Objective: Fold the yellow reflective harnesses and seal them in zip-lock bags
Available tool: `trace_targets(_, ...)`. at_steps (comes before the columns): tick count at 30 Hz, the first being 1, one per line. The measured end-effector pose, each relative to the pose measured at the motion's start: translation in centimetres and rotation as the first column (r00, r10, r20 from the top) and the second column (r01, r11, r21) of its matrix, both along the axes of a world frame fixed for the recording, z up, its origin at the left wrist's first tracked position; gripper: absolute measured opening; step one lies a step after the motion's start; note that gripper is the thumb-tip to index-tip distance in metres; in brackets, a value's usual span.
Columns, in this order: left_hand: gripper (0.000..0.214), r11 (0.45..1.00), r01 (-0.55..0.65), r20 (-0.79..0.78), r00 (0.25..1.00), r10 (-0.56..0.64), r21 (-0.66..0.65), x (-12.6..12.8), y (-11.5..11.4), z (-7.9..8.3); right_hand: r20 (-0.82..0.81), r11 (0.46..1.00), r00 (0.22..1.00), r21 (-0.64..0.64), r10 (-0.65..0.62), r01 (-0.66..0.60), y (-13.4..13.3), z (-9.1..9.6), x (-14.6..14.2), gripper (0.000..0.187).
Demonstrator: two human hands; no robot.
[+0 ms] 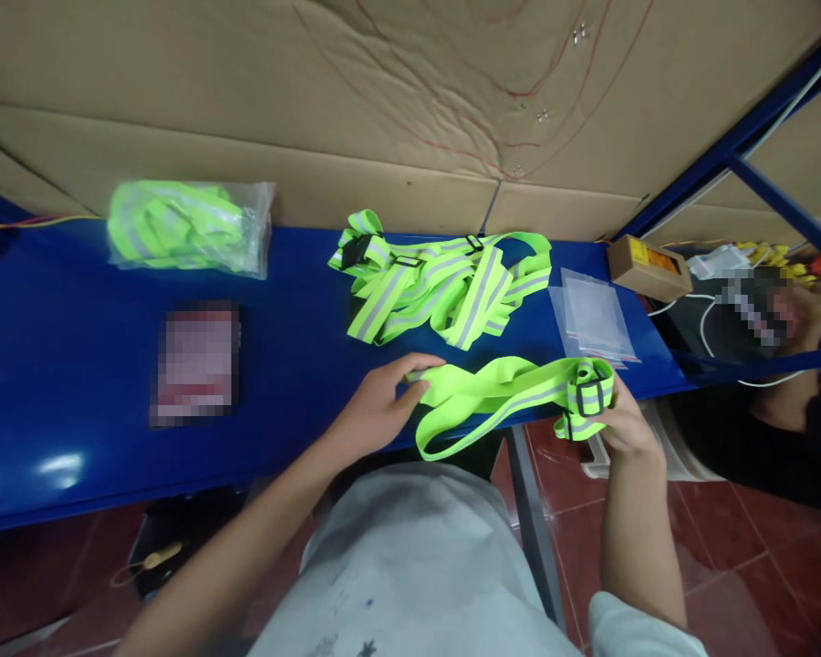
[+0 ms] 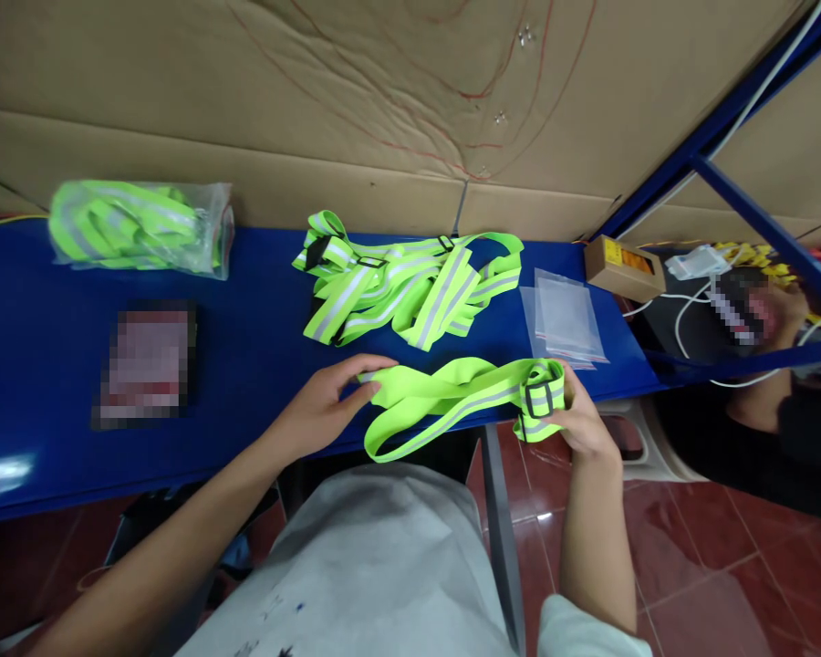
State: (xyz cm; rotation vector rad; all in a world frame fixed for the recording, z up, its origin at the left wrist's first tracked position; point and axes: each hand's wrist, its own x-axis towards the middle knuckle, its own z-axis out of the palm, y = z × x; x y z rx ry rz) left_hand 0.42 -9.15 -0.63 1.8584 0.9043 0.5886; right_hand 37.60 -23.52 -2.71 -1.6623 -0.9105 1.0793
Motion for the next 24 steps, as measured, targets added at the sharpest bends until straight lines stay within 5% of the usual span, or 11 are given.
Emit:
trace_targets(3,0.033,0.995,-0.014,0.095,0.995,0.024,-0.101,0.2,0.4,0.0,-0.007,1.000,1.000,0.002,-0.015,0.015,0.1,-0.2,0.0,0.094)
trace_targets(15,0.031,0.969,-0.216,-0.035,0.975,0.222,0.118,1.3,-0.7,-1.8,-0.019,0.999,0.999,0.019,-0.050,0.050,0.3,0.0,-0.3,0.085)
trace_targets(19,0.021,0.957,-0.288,0.046,0.957,0.287,0.022,0.7,0.0,-1.2,-0.063,0.997,0.996,0.041,-0.062,0.064,0.2,-0.4,-0.2,0.085)
trace_targets(24,0.024,0.906,-0.304,0.231,0.897,0.377,-0.295,0.3,0.3,-1.2,-0.117,0.992,0.990,0.087,-0.082,0.093,0.5,-0.9,0.0,0.085)
